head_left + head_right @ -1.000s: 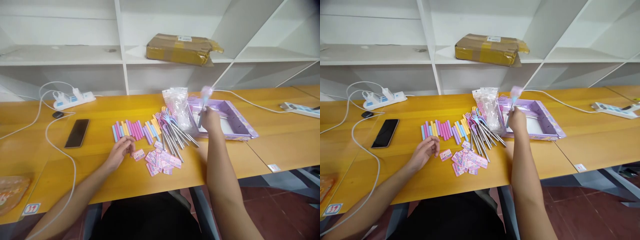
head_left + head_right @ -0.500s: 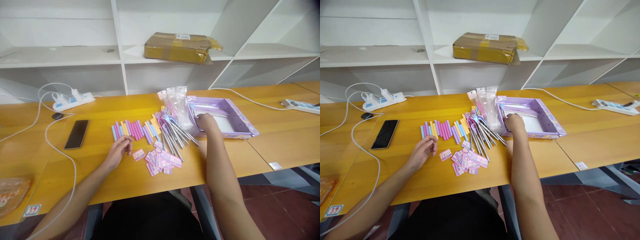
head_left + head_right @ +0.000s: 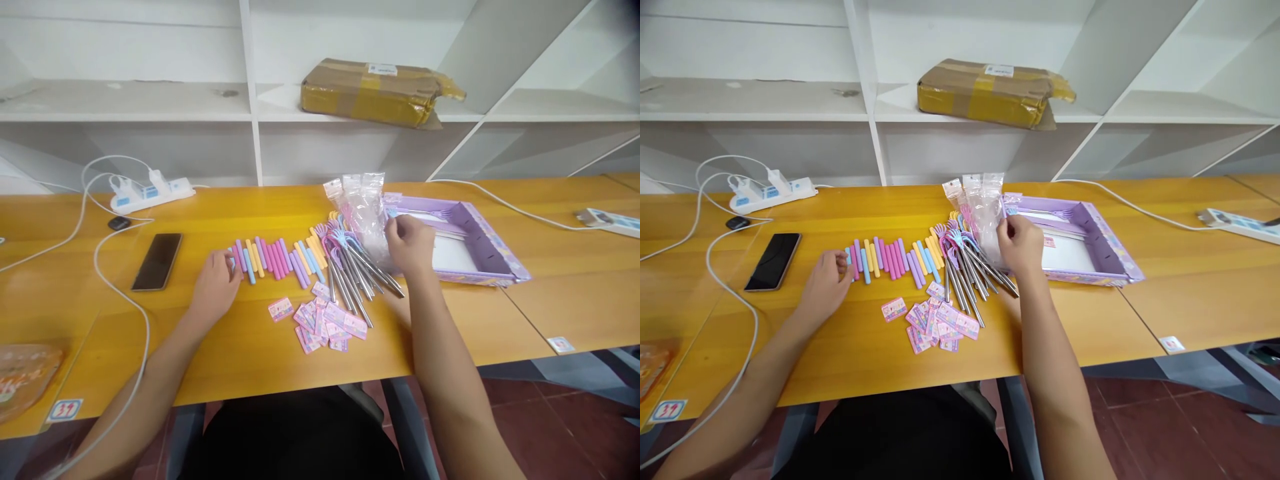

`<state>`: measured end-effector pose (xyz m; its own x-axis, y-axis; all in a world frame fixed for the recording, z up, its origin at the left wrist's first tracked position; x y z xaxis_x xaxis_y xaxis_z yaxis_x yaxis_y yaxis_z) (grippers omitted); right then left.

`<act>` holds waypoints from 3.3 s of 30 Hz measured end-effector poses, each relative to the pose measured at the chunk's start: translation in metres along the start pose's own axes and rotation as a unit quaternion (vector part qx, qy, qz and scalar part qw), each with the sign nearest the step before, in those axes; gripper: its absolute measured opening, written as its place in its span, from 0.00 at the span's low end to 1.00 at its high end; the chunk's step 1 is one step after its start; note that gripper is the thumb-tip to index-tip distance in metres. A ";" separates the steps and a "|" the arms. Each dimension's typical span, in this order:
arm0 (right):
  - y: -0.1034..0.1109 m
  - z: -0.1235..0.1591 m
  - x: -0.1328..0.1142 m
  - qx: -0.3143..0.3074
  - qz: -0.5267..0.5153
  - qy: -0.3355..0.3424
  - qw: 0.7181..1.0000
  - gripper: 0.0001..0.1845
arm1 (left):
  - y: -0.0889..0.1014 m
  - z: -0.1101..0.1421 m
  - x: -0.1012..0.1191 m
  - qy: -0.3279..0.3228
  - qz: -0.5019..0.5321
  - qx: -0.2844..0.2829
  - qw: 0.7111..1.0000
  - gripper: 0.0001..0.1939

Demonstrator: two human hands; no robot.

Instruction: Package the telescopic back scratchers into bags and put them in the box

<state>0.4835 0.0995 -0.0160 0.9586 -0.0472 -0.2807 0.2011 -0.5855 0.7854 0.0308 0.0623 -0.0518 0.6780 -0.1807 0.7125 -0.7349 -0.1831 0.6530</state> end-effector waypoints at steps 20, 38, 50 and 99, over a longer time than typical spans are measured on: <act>-0.029 0.029 -0.047 -0.214 0.066 0.125 0.967 0.16 | -0.002 -0.007 -0.025 0.101 -0.275 -0.143 0.945 0.18; 0.006 0.023 -0.034 0.080 -0.332 -0.107 0.934 0.12 | -0.028 0.025 0.042 -0.164 0.018 -0.144 0.976 0.14; -0.016 0.057 -0.109 -0.210 -0.659 -0.061 0.720 0.17 | -0.031 0.035 0.048 -0.240 0.059 -0.163 0.955 0.11; -0.036 0.121 -0.162 -0.404 -0.572 0.114 0.705 0.24 | -0.048 0.055 0.043 -0.244 0.093 -0.221 0.940 0.23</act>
<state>0.2970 0.0302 -0.0658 0.0641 0.2673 -0.9615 0.8295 0.5214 0.2002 0.0959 0.0106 -0.0668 0.3821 -0.6117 0.6926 -0.7024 0.2948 0.6479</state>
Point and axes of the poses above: each hand's wrist, its own z-axis away from the middle knuckle, its own y-axis out of the back of the hand, x = y × z, the point moved 5 cm from there along -z, towards the middle knuckle, and after that the axes turned 9 degrees about z, right-handed, at the moved point
